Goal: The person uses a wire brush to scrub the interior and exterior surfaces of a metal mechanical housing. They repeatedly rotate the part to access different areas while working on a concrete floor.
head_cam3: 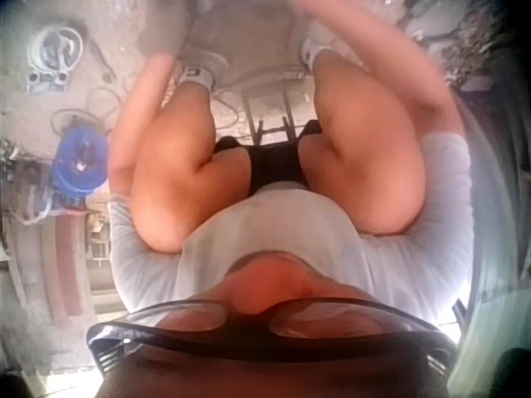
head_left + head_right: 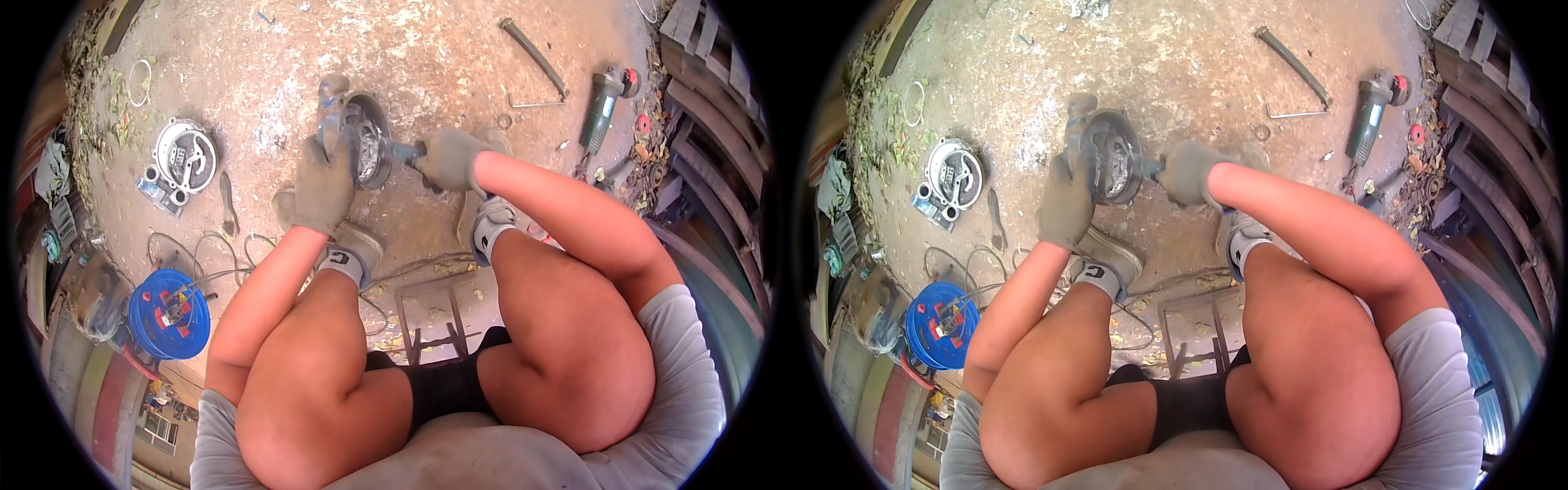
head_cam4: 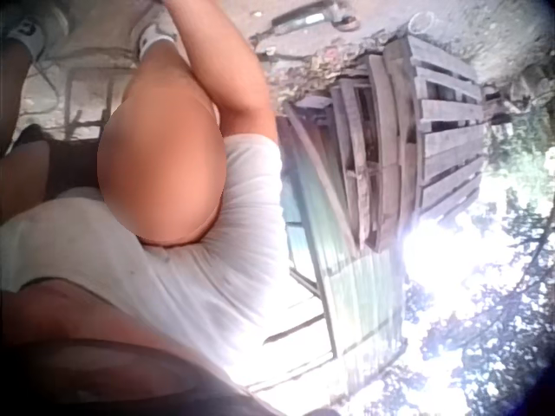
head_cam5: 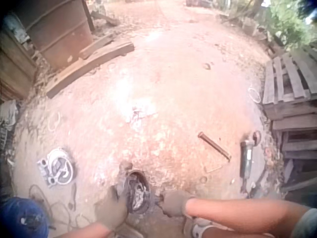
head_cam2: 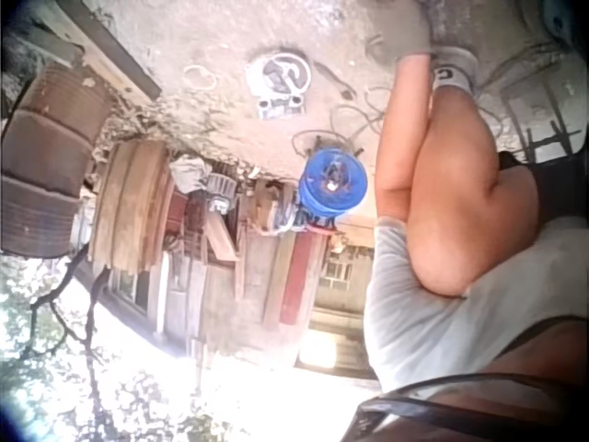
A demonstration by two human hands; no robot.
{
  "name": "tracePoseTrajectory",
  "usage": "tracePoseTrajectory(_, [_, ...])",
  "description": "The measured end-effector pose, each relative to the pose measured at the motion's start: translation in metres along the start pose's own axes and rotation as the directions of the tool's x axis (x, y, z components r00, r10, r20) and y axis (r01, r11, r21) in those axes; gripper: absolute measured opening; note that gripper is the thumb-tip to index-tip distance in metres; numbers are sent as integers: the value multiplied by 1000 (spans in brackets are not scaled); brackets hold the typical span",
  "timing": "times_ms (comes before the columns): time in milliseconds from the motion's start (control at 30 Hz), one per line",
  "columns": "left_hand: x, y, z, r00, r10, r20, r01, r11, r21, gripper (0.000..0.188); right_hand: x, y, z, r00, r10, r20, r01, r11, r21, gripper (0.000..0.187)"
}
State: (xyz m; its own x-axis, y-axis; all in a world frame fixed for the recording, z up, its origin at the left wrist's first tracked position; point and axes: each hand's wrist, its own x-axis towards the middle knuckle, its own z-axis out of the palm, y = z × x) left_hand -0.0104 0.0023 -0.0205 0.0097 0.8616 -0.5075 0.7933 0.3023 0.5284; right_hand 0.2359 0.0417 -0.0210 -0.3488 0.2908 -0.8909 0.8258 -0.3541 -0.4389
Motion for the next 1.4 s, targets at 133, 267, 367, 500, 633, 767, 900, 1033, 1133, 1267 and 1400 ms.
tracePoseTrajectory(133, [1, -6, 3, 996, 90, 6, -90, 990, 106, 58, 24, 1, 9, 977, -131, -167, 42, 891, -453, 29])
tracePoseTrajectory(267, [3, -26, 16, 996, -60, -59, 62, 997, 46, 47, 31, -10, 31, 974, -75, -215, -19, 914, -406, 27])
tracePoseTrajectory(367, [-5, 34, -10, 976, -217, 27, 217, 976, -2, 62, 21, -18, 23, 999, -36, -11, 24, 831, -555, 24])
tracePoseTrajectory(500, [4, 22, -4, 954, -301, 8, 301, 953, -30, 73, 24, -36, 27, 985, -88, 150, 166, 733, -660, 22])
tracePoseTrajectory(633, [-17, 25, 0, 978, -206, -27, 207, 974, 95, 68, 11, -19, 34, 964, -202, 172, 256, 879, -402, 20])
tracePoseTrajectory(767, [-18, 9, 7, 983, -184, -7, 181, 963, 201, 49, 15, 0, 20, 978, -194, -79, 144, 895, -423, 23])
tracePoseTrajectory(900, [-15, -21, 13, 999, 42, 1, -39, 922, 385, 47, 20, -14, 16, 982, -54, -184, -19, 926, -376, 24])
tracePoseTrajectory(1033, [-11, -33, 18, 999, 50, -6, -44, 928, 371, 50, 26, -16, 38, 984, -34, -173, -46, 898, -437, 24])
tracePoseTrajectory(1133, [-10, -17, 11, 999, -9, 34, -3, 939, 344, 48, 31, -26, 42, 998, 28, -47, -48, 860, -509, 24])
tracePoseTrajectory(1267, [-5, 18, 2, 969, -245, 44, 242, 968, 64, 44, 17, -43, 37, 969, -129, 210, 240, 692, -680, 21])
tracePoseTrajectory(1400, [-20, -23, 34, 982, 94, -163, -85, 994, 66, 40, 27, -13, 56, 933, -241, 268, 342, 823, -452, 26])
